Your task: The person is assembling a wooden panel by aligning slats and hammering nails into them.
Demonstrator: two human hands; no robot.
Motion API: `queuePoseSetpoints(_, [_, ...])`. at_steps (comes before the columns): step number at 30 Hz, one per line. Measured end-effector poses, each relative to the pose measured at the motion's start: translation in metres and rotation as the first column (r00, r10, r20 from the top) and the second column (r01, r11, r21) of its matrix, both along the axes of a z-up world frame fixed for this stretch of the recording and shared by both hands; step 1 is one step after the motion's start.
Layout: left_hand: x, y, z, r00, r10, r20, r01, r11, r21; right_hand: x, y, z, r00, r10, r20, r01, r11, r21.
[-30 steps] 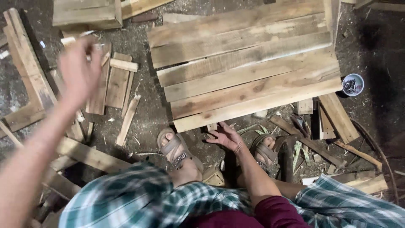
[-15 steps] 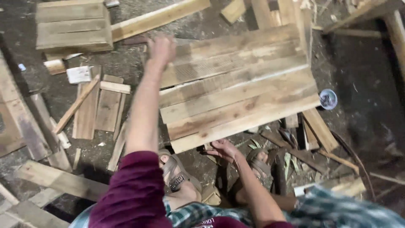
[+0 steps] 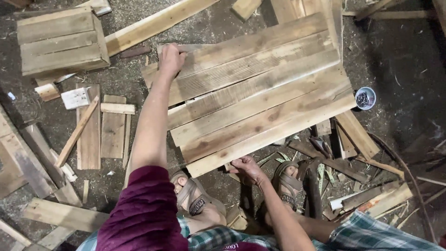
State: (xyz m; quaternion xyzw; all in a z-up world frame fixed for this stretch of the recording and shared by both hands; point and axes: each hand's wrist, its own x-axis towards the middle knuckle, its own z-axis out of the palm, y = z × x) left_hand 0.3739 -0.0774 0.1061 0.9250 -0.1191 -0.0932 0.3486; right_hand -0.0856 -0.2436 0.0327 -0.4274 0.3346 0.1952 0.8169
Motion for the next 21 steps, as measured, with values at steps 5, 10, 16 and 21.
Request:
queuePoseSetpoints(5, [-0.006, 0.001, 0.017, 0.996, -0.026, -0.082, 0.022, 0.999, -0.046, -0.003, -0.001, -0.002, 0.999, 0.02, 0.031, -0.02, 1.0, -0.011])
queuePoseSetpoints(10, [-0.009, -0.001, 0.019, 0.996, 0.002, -0.09, -0.007, 0.999, -0.051, -0.004, -0.002, 0.0, 0.997, 0.039, 0.07, -0.043, 0.998, 0.055])
queuePoseSetpoints(16, [-0.004, 0.0, 0.002, 0.993, 0.041, -0.114, -0.048, 0.997, -0.062, -0.004, -0.004, 0.005, 0.992, 0.112, 0.065, -0.111, 0.994, -0.023])
queuePoseSetpoints(21, [-0.005, 0.0, 0.007, 0.989, 0.039, -0.143, -0.049, 0.997, -0.067, -0.006, -0.007, -0.004, 0.991, 0.114, 0.062, -0.114, 0.993, -0.016])
